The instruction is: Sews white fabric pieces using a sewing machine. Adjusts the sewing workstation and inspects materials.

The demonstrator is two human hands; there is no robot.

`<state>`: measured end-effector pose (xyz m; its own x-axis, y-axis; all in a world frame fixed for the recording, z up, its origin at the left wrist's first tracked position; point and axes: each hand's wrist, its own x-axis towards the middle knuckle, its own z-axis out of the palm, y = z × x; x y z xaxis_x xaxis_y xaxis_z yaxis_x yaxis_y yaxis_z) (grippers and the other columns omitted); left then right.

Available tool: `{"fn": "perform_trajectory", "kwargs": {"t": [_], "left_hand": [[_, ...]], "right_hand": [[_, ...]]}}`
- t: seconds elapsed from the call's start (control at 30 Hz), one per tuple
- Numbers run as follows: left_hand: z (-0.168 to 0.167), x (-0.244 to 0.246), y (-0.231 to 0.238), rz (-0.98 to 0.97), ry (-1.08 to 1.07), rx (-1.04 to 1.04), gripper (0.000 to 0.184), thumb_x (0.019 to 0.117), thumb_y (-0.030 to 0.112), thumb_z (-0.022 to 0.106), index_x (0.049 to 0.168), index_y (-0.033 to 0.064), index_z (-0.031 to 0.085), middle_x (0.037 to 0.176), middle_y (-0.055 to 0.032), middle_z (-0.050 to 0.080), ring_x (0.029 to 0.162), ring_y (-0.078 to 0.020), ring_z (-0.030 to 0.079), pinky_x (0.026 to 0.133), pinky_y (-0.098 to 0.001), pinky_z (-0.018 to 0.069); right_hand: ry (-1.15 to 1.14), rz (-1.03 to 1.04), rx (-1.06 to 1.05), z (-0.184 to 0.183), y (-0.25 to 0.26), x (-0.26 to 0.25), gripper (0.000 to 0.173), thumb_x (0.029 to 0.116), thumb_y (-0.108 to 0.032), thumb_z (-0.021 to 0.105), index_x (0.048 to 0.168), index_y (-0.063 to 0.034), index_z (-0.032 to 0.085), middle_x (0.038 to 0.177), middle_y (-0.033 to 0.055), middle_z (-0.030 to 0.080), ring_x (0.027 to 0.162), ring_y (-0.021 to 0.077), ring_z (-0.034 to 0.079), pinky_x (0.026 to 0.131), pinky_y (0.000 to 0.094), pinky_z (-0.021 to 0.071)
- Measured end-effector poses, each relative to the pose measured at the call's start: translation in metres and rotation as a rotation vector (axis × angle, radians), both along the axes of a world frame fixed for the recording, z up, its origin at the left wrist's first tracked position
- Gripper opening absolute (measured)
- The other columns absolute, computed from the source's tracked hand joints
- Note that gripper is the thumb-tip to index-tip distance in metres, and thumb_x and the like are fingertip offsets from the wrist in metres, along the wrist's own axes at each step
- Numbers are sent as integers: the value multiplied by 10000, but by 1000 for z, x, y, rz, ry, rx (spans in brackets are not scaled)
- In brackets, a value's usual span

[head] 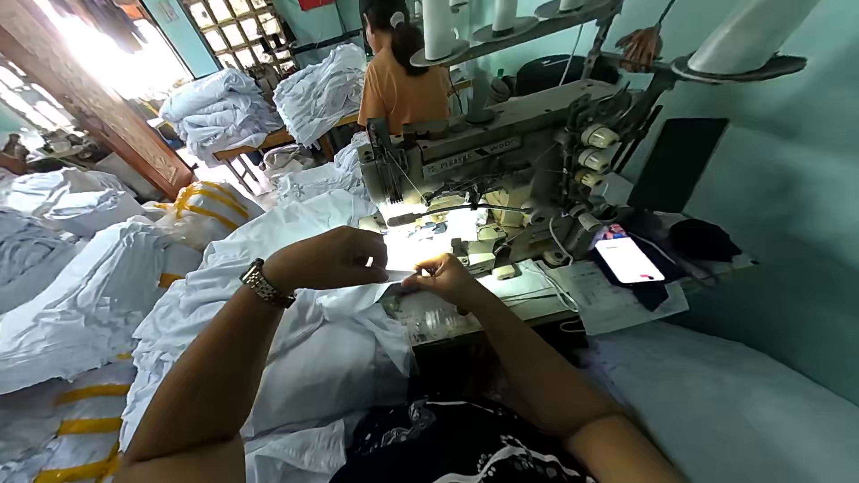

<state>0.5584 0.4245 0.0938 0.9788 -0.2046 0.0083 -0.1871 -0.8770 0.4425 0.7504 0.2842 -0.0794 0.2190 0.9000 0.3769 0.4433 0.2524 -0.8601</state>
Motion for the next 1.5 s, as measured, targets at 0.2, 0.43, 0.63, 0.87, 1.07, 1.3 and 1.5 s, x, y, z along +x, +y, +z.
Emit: {"fn": "perform_trajectory", "kwargs": {"t": [0.2, 0.43, 0.63, 0.87, 1.07, 1.3, 1.5], "left_hand": [[-24, -1, -4, 394, 128, 598, 220, 996, 263, 668, 928, 67, 741, 964, -106, 656, 832, -265, 681, 761, -475, 579], [-24, 2, -18, 351, 214, 521, 187, 1057, 190, 551, 1097, 67, 685, 913, -98, 693, 873, -263, 702, 799, -464, 573], [-24, 6, -27, 393, 164, 567, 181, 1014, 201, 633, 1052, 54, 733, 996, -138, 695, 872, -308, 703, 797, -507, 579], [-25, 4, -22, 259, 189, 452, 299, 1051, 294, 563, 951, 41, 687, 889, -98, 646, 819, -240, 660, 755, -437, 553], [-15, 4, -38, 332, 289, 502, 258, 1053, 298, 559, 1034, 75, 688, 803, -115, 668, 785, -303, 675, 719, -516, 541], [-22, 3, -35, 432, 166, 663, 249, 982, 298, 683, 906, 66, 734, 848, -113, 700, 810, -313, 701, 719, -529, 558], [-22, 8, -42, 198, 173, 406, 156, 976, 247, 665, 949, 125, 758, 824, -55, 707, 755, -244, 672, 687, -500, 535]], "right_hand": [[115, 94, -8, -30, -5, -2, 337, 911, -306, 744, 685, -88, 624, 651, -91, 529, 598, -36, 460, 581, 185, 397], [106, 61, 24, -33, -4, -5, 395, 899, -327, 751, 624, -108, 571, 659, -92, 493, 600, -45, 427, 564, 169, 360], [83, 45, 24, -32, -6, -8, 395, 899, -321, 750, 621, -102, 575, 650, -92, 504, 598, -48, 431, 571, 172, 368], [63, 66, 53, -34, -5, -7, 399, 908, -319, 748, 630, -81, 589, 673, -69, 526, 631, -32, 454, 603, 183, 384], [43, 58, 51, -32, -5, -8, 393, 904, -324, 749, 638, -74, 604, 659, -72, 517, 623, -34, 446, 600, 184, 377], [54, 83, 81, -34, -6, -10, 361, 887, -304, 771, 656, -71, 622, 691, -63, 551, 669, -36, 483, 643, 176, 408], [112, 149, 142, -37, -7, -9, 235, 872, -290, 812, 793, -75, 759, 800, -47, 675, 769, -43, 567, 717, 171, 469]]}}
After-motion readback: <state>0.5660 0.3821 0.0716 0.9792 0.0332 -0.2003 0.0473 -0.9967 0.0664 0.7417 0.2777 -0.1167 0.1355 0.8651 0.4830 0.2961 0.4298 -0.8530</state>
